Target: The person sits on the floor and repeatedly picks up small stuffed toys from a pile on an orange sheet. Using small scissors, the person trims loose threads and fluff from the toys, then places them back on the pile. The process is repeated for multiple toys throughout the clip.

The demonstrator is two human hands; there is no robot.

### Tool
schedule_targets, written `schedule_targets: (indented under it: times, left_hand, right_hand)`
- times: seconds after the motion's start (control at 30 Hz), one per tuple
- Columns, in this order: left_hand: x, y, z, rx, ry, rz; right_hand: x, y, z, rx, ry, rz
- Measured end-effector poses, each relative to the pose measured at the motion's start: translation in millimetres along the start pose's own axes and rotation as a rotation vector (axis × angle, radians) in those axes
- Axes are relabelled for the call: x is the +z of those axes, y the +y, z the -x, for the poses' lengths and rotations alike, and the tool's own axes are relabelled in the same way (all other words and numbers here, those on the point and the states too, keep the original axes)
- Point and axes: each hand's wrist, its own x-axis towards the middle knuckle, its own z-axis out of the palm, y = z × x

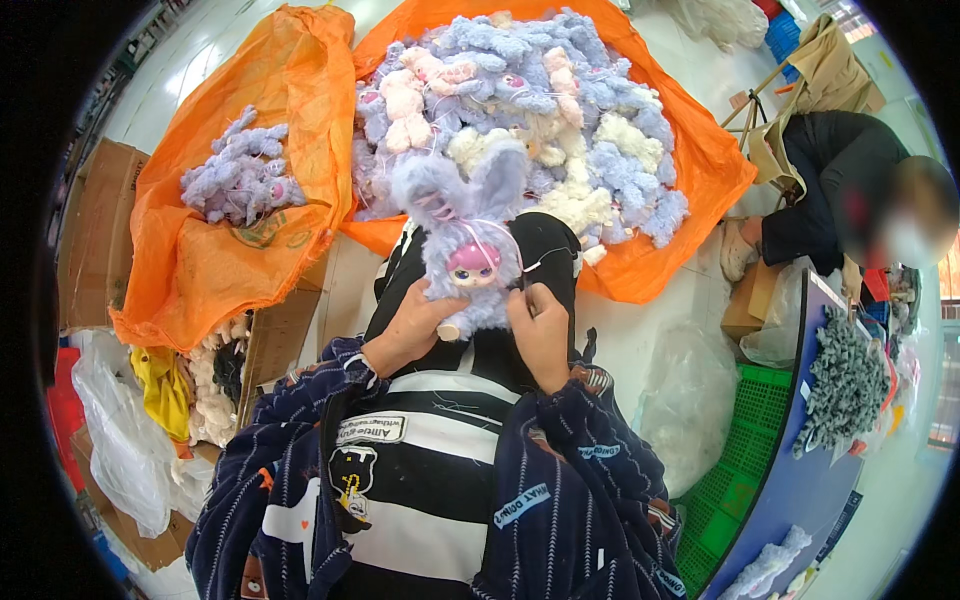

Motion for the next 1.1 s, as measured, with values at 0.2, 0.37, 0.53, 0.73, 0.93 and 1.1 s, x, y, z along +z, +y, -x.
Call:
schedule_targets:
  times: [0.2,0.37,0.53,0.73,0.93,1.1]
  left_hand:
    - [0,4,2,-0.031,0.048,0.017]
    - [0,2,-3,0.001,0.042,0.091]
    - [4,11,2,-0.08,0.067,0.043]
    - [1,6,0,-0.036,0.033,0.111]
    - [-11,11,4,-0.007,0.039,0.164]
    - [-20,22,16,-0.003,0.048,0.107]
  right_hand:
    - [-7,-28,8,0.56,-0.121,-0.594]
    - [-3,-48,24,-0.424,-0.221,0.1]
    - [20,-43,16,-0.84,-0.366,0.652]
    - [22,-39,15,-0.696,-0.227,0.548]
    - [4,-66,24,-0.514,-0.029,0.278]
    - [15,-45,15,-0.331,-0.228,0.114]
